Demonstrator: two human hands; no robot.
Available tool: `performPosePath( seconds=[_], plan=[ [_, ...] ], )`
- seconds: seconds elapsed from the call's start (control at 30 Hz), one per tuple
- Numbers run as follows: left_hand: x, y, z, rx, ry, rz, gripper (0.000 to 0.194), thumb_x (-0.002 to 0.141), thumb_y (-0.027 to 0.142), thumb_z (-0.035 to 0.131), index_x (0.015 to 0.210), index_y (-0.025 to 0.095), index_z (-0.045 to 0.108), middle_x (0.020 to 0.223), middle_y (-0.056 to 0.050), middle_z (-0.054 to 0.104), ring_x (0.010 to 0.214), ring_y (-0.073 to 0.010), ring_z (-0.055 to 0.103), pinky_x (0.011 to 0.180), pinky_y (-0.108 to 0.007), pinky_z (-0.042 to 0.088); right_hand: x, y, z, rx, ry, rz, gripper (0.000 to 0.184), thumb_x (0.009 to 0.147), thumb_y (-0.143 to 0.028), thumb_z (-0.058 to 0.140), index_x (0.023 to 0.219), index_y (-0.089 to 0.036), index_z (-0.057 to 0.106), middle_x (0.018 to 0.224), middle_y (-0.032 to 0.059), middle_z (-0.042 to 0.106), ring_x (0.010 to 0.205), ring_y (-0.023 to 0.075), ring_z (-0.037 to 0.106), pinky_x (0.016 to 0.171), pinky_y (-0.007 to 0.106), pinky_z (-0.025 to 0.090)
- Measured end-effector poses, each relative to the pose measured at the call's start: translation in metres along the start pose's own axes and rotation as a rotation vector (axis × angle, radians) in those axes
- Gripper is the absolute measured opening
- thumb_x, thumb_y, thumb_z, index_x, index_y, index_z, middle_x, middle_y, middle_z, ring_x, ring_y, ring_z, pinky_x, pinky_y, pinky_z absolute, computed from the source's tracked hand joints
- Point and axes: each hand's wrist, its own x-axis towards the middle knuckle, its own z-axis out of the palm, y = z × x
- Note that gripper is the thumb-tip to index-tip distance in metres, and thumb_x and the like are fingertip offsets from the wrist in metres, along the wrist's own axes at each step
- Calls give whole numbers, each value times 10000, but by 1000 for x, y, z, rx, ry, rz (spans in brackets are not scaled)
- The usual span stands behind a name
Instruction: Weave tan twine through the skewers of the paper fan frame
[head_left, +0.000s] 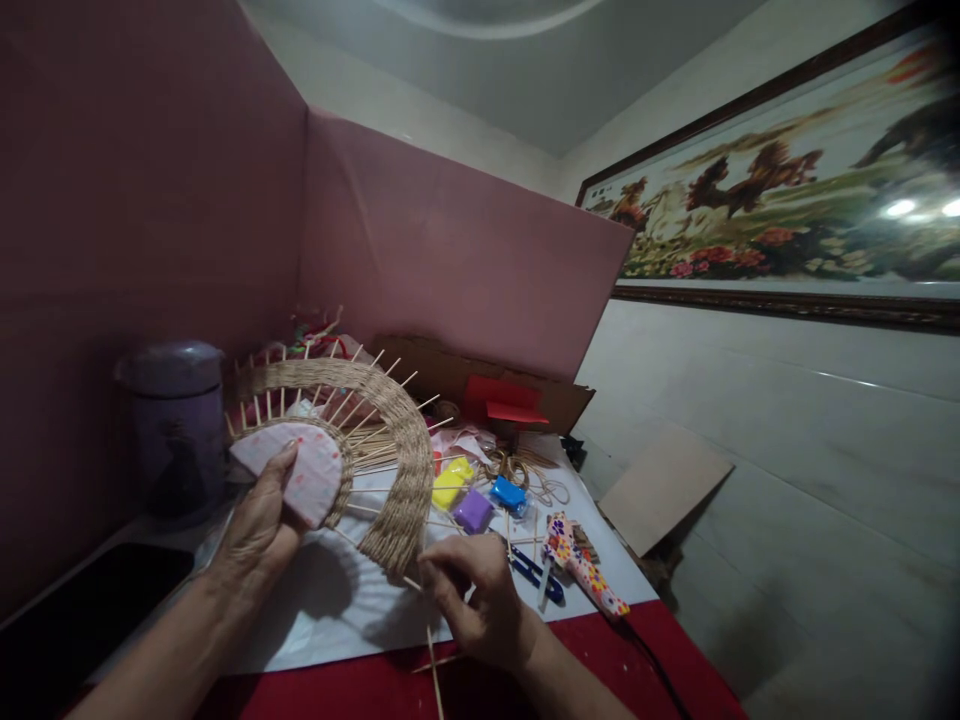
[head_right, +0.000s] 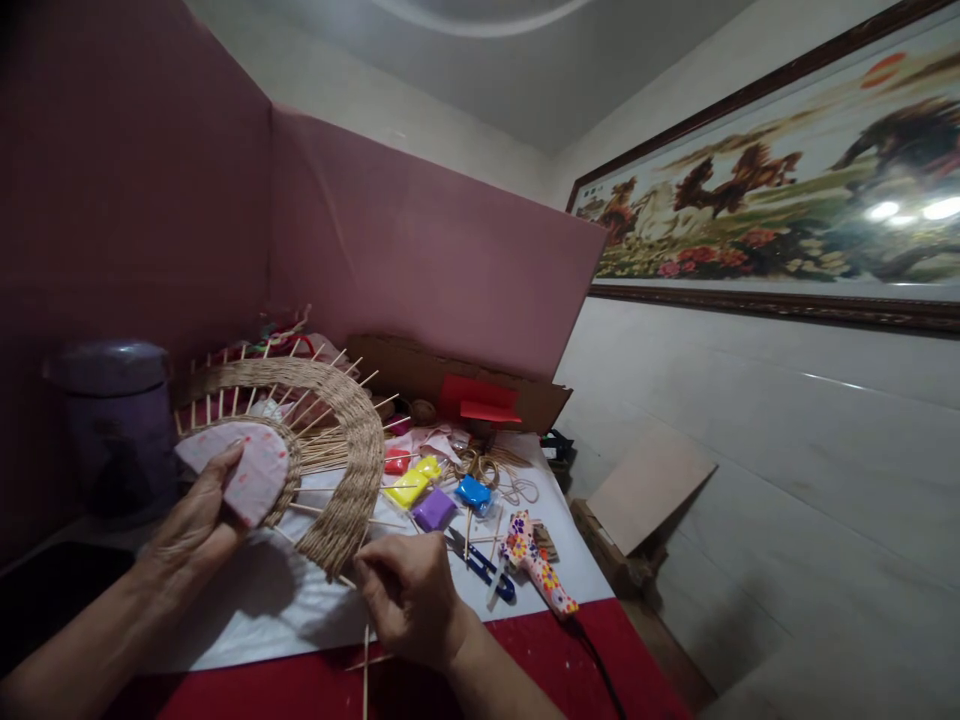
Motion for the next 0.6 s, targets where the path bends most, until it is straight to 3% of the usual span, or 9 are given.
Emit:
performPosePath(
  seconds=[0.1, 0.37, 0.6],
  plan=[
    [-3, -1, 4, -17, -44, -12, 148, 793, 115, 557, 897, 164, 649, 787, 5, 701, 634, -90, 650, 581, -199, 556, 2, -1, -3, -59, 46, 25, 147, 807, -205, 490, 698, -154, 575, 506, -14, 475, 448, 87, 422, 469, 220, 329],
    [-2, -1, 25, -30, -45, -11, 140, 826, 152, 526, 904, 164, 641, 815, -11, 695, 671, -97, 646, 633, -213, 553, -1, 6, -3, -256, 56, 3, 123, 789, -191, 510, 766, -173, 629, 526, -11, 510, 472, 95, 443, 498, 236, 298],
    [1, 6, 52, -33, 11, 47, 76, 789, 166, 574, 824, 192, 637, 782, 2, 672, 639, -106, 631, 575, -223, 553, 2, 4, -8, -447, 309, -22, 158, 800, -162, 515, 655, -173, 578, 482, -15, 501, 444, 94, 427, 503, 261, 267]
  ],
)
